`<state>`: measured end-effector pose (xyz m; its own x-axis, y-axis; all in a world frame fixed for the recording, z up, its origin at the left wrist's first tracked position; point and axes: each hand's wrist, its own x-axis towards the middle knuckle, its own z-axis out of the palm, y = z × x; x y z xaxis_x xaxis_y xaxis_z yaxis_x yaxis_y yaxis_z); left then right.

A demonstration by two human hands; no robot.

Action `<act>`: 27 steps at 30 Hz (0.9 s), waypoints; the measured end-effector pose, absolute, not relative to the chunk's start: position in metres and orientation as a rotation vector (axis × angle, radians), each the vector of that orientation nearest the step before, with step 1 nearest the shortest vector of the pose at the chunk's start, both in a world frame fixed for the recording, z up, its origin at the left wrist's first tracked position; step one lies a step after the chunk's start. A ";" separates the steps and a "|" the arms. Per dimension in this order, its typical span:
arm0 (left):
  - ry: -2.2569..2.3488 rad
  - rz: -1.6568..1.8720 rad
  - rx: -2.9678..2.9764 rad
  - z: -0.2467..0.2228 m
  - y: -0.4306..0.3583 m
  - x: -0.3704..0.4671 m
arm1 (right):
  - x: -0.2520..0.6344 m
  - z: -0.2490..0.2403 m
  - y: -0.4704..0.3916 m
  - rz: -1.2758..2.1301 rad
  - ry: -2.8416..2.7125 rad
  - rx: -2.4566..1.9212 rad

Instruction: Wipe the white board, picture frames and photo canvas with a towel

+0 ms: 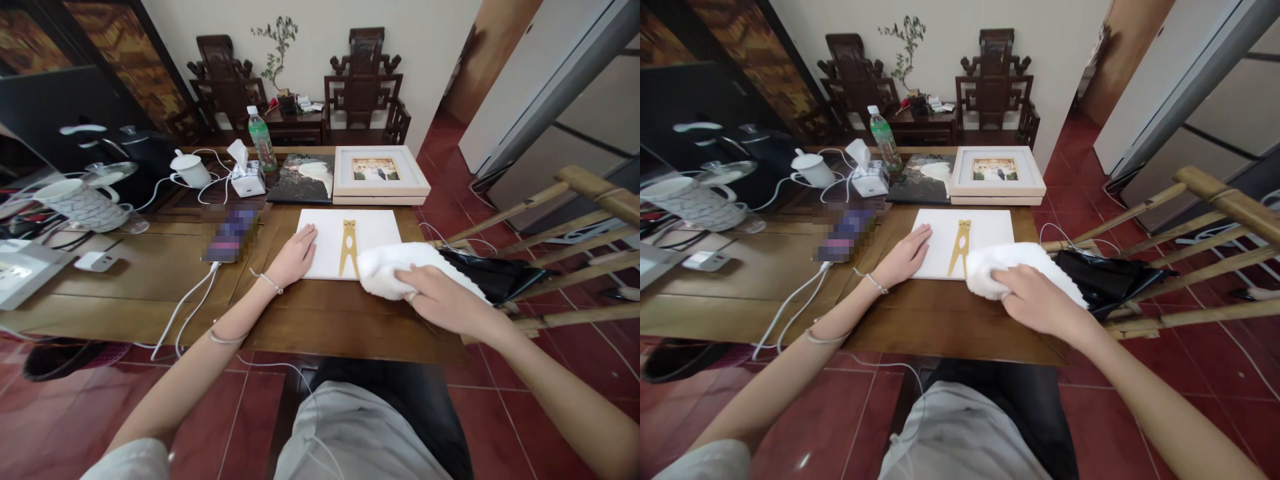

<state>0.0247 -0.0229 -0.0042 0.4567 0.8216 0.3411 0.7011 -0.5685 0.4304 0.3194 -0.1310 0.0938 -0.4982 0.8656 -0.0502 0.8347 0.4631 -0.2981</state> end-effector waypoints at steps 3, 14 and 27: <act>1.342 0.740 2.476 -0.003 -0.023 0.025 | 0.313 0.091 -0.094 0.432 -2.526 -1.549; 1.351 0.720 2.468 -0.002 -0.023 0.024 | 0.240 0.064 -0.015 0.293 -2.443 -1.562; 1.318 0.751 2.477 -0.005 -0.021 0.024 | 0.240 0.066 -0.143 0.343 -2.841 -1.147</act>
